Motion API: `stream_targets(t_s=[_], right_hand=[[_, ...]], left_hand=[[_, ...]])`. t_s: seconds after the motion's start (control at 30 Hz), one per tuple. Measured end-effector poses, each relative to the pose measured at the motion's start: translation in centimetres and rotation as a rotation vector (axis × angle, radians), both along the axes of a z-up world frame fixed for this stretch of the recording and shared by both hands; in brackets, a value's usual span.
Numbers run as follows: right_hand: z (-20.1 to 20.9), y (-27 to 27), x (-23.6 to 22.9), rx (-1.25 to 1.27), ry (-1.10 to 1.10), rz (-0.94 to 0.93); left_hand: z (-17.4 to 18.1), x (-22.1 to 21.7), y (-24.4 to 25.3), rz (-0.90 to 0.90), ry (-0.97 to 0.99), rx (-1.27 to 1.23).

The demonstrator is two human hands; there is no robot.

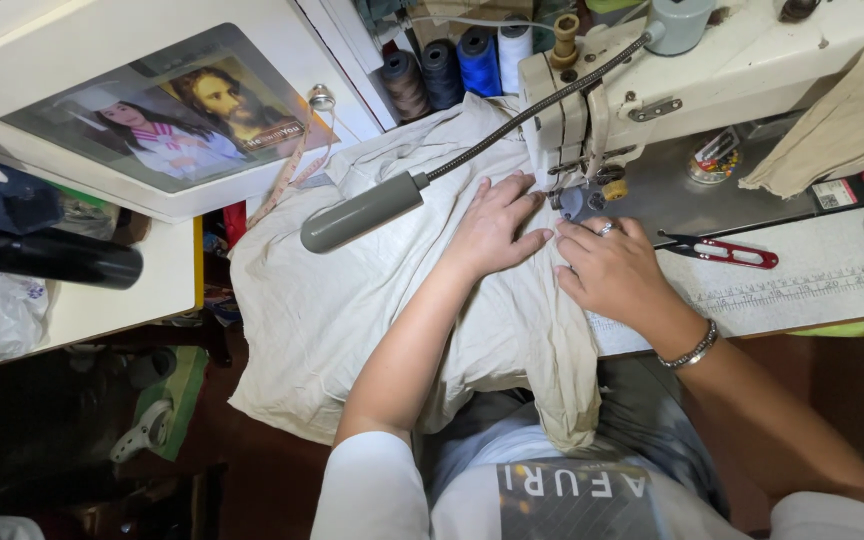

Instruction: Trimming excess threads from a garment using thread nippers at a sewing workstation.

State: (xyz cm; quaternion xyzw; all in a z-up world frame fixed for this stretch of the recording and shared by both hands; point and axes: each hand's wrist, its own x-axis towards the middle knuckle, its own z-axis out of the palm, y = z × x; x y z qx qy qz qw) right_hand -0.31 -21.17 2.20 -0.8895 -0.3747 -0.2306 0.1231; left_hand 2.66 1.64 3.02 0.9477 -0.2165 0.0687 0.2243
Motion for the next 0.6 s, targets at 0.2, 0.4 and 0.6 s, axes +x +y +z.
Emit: stream_targets(t_s=[0.2, 0.4, 0.6], right_hand=[[0.4, 0.1, -0.1, -0.008, 0.026, -0.019], [0.5, -1.1, -1.7, -0.079, 0.085, -0.04], [0.3, -1.1, -2.4, -0.102, 0.007, -0.048]], left_hand=[[-0.5, 0.8, 0.6, -0.005, -0.051, -0.031], [0.0, -3.1, -1.3, 0.151, -0.185, 0.107], [1.8, -14.3, -3.1, 0.103, -0.003, 0.037]])
